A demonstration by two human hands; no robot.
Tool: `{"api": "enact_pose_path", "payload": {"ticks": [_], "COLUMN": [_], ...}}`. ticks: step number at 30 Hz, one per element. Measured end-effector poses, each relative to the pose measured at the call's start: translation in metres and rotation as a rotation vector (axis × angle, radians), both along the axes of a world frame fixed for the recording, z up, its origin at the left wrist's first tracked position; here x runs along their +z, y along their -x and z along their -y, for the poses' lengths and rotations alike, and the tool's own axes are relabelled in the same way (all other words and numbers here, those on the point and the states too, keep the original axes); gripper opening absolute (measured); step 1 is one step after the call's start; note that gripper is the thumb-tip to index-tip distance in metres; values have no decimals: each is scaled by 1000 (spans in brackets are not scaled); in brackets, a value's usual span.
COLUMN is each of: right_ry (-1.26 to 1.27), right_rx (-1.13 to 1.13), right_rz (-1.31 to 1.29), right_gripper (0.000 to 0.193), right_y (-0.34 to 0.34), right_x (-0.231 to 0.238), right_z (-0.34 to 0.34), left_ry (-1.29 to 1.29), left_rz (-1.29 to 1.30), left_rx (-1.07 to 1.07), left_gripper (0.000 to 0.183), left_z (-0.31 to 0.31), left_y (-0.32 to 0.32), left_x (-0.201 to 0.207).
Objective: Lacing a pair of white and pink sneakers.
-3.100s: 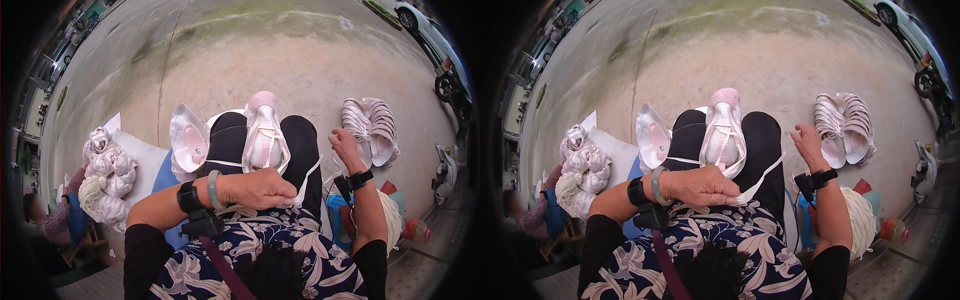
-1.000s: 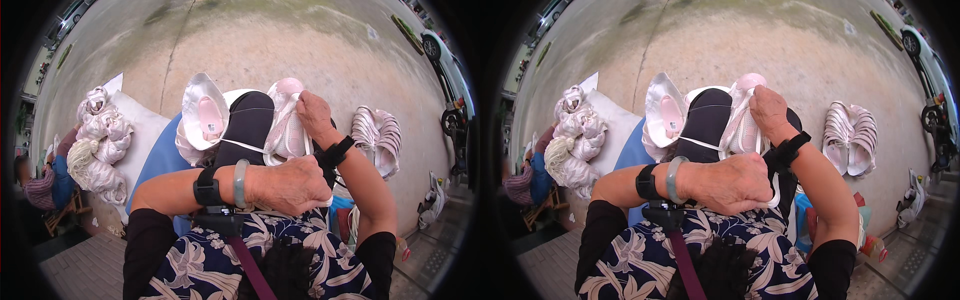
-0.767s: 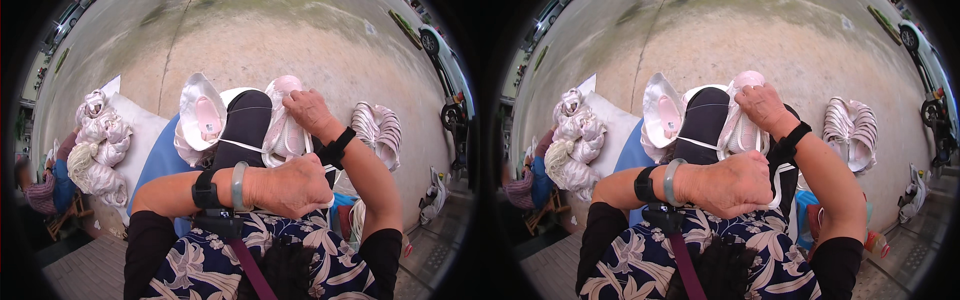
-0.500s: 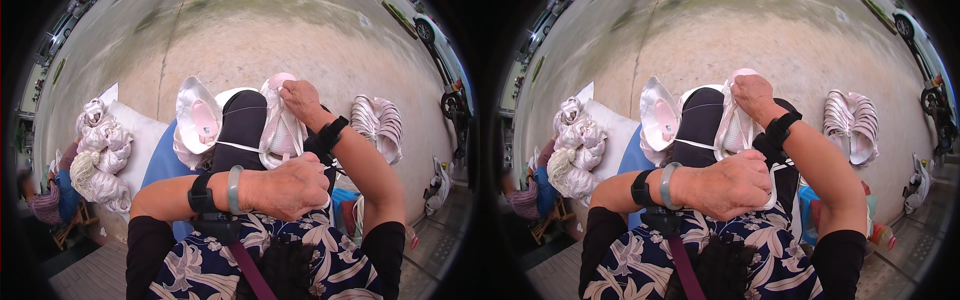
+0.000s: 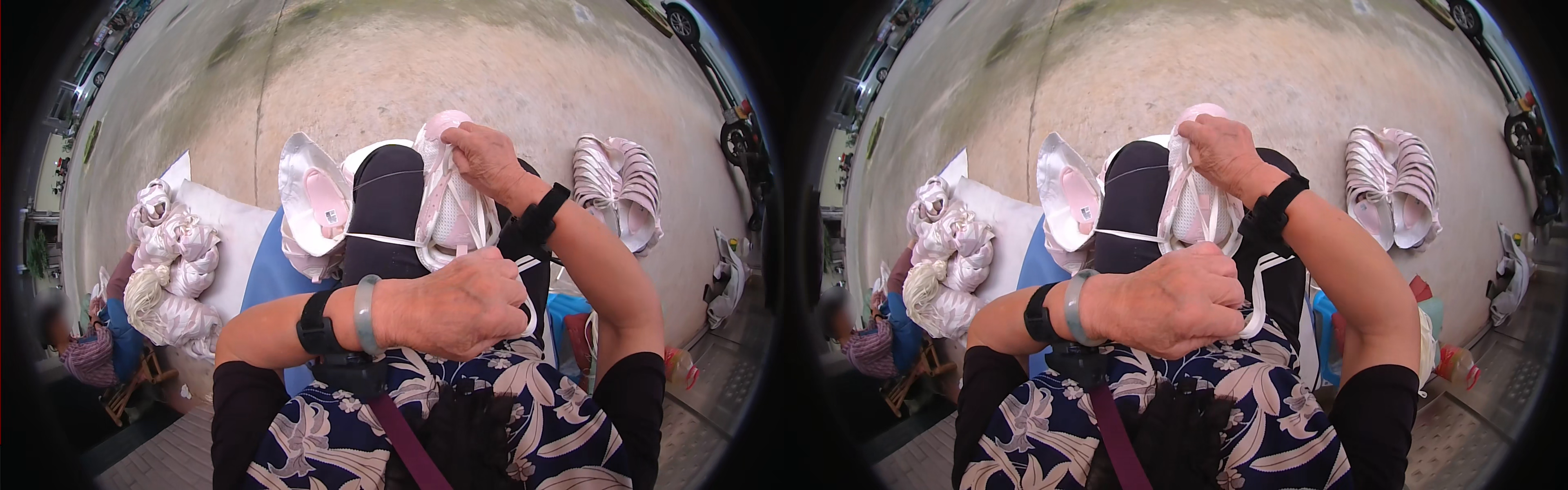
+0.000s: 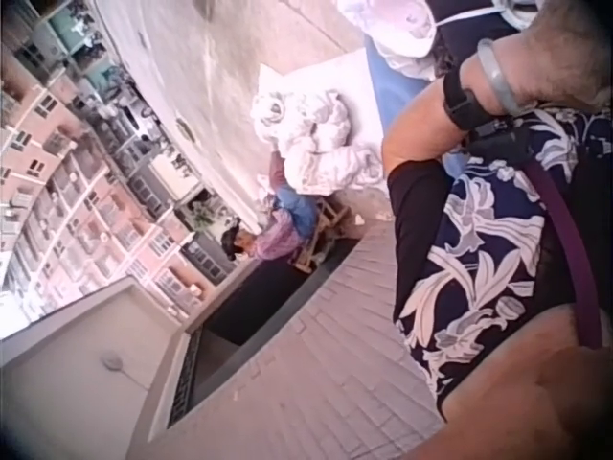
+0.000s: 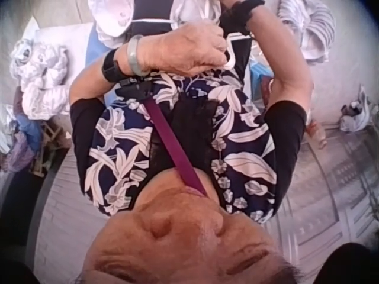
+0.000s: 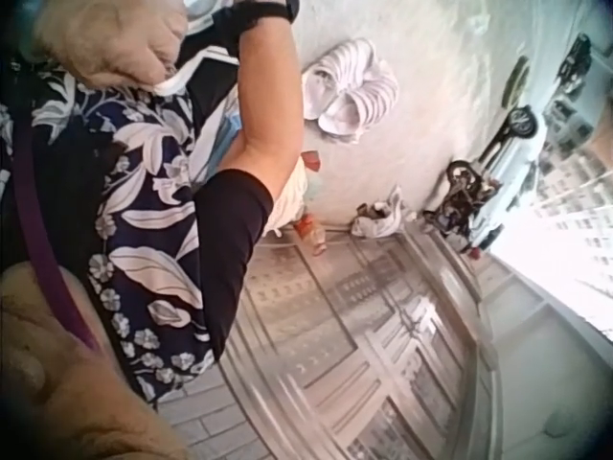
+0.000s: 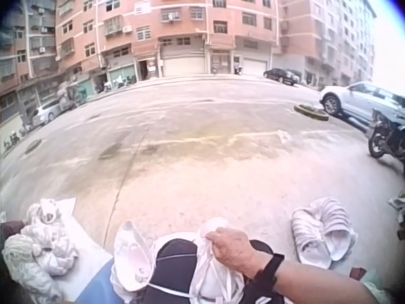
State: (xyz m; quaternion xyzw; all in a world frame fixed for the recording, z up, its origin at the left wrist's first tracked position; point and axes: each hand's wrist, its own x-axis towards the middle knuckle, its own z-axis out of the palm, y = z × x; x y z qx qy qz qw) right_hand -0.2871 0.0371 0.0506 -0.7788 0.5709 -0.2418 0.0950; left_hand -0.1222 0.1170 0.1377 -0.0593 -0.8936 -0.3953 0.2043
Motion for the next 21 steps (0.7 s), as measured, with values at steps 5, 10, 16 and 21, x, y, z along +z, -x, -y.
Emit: {"api": "enact_pose_path", "payload": {"ticks": [5,10,16,21], "right_ry": [175,305,274,236], "right_rx": [232,501,766,839], "right_rz": [-311,-405,-650,-843], "right_gripper": [11,14,6,6], "right_y": [3,0,6,3], "right_x": [4,6,20,25], "right_z": [3,9,19,25], "left_ry": [55,45,78,57], "left_rz": [29,-2,26,2], "left_rx": [21,34,60,94], "left_gripper": [8,9,13,13], "left_z": [1,-1,3,6], "left_y": [0,-1,-6,-9], "left_x": [1,-1,3,-2]}}
